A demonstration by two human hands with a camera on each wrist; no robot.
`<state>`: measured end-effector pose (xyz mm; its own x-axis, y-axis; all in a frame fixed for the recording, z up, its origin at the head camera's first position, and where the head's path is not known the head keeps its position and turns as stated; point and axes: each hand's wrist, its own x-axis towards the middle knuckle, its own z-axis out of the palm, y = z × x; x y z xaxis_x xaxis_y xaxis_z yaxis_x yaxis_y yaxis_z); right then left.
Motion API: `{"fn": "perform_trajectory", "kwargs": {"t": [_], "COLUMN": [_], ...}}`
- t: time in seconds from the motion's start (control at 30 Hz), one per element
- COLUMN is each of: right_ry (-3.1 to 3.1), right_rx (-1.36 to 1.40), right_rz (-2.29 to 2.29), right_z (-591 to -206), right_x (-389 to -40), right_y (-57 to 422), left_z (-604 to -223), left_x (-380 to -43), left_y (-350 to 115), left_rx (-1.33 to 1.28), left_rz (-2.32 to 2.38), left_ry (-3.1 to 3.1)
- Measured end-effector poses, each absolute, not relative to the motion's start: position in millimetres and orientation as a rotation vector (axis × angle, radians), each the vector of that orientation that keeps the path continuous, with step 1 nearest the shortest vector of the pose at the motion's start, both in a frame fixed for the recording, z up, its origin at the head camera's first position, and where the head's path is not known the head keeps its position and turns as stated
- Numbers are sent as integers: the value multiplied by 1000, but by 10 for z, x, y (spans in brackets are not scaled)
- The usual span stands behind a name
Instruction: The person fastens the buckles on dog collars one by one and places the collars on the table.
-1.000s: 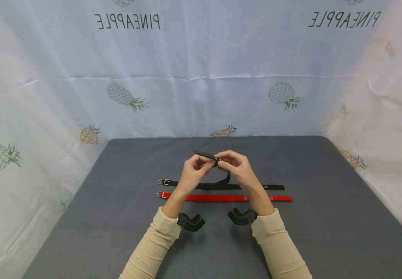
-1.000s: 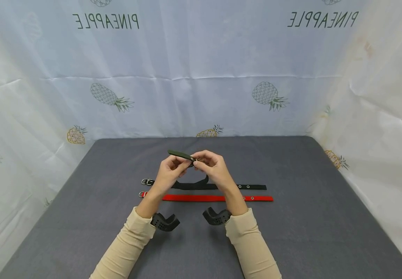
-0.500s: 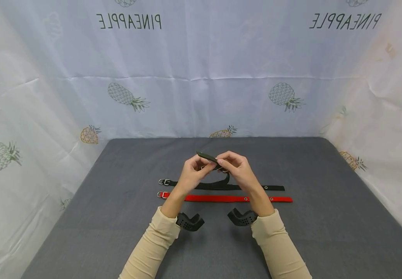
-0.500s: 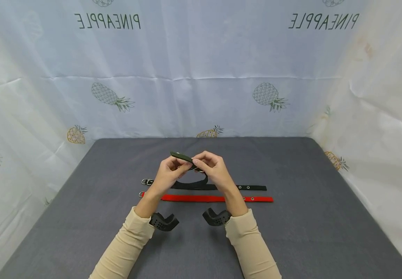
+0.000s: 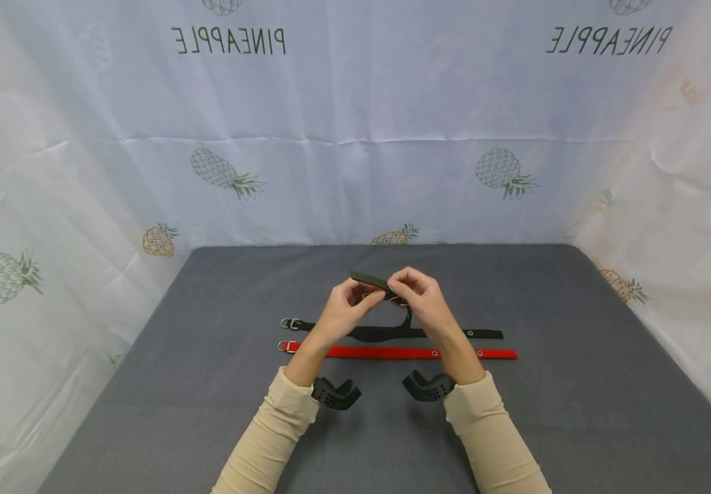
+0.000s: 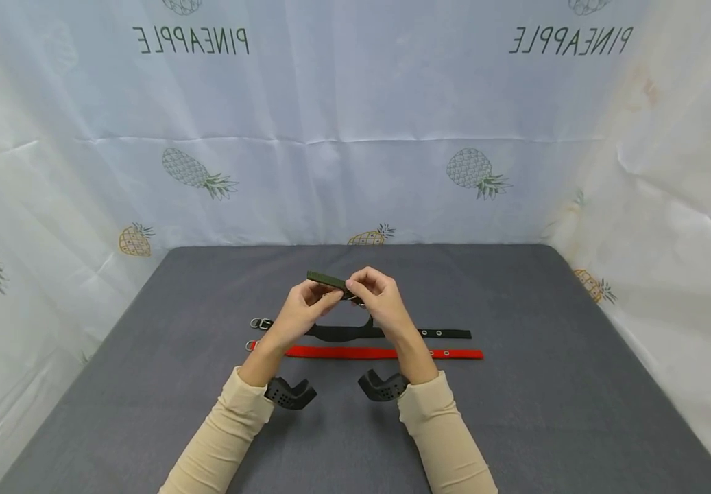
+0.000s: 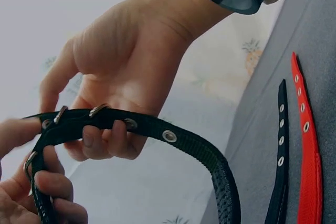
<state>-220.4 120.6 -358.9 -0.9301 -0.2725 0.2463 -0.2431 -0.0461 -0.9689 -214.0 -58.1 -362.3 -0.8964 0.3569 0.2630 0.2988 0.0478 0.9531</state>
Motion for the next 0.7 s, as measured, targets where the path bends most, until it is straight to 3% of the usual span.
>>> {"fn": "perform_trajectory", "kwargs": {"t": [0.23,0.5,0.7], "right_ry": [2137,2046,1925], "right_rx": [-465,-612,-552], "right_rz": [-2271,-2309,-2406], "right_z": [-3578,-3565,-3530], "right_x": [-2200,-2197,-2196], "right_y": [1198,1232,1261], "left_z": [-3638,-3650,-3662], "left_x": [-2156,-2187,-2208], "left_y": [-613,-606,-637], "left_rx": [777,821,779], "left_rz": [2008,2039,2066], "left_ry": [2233,2268,2317]}}
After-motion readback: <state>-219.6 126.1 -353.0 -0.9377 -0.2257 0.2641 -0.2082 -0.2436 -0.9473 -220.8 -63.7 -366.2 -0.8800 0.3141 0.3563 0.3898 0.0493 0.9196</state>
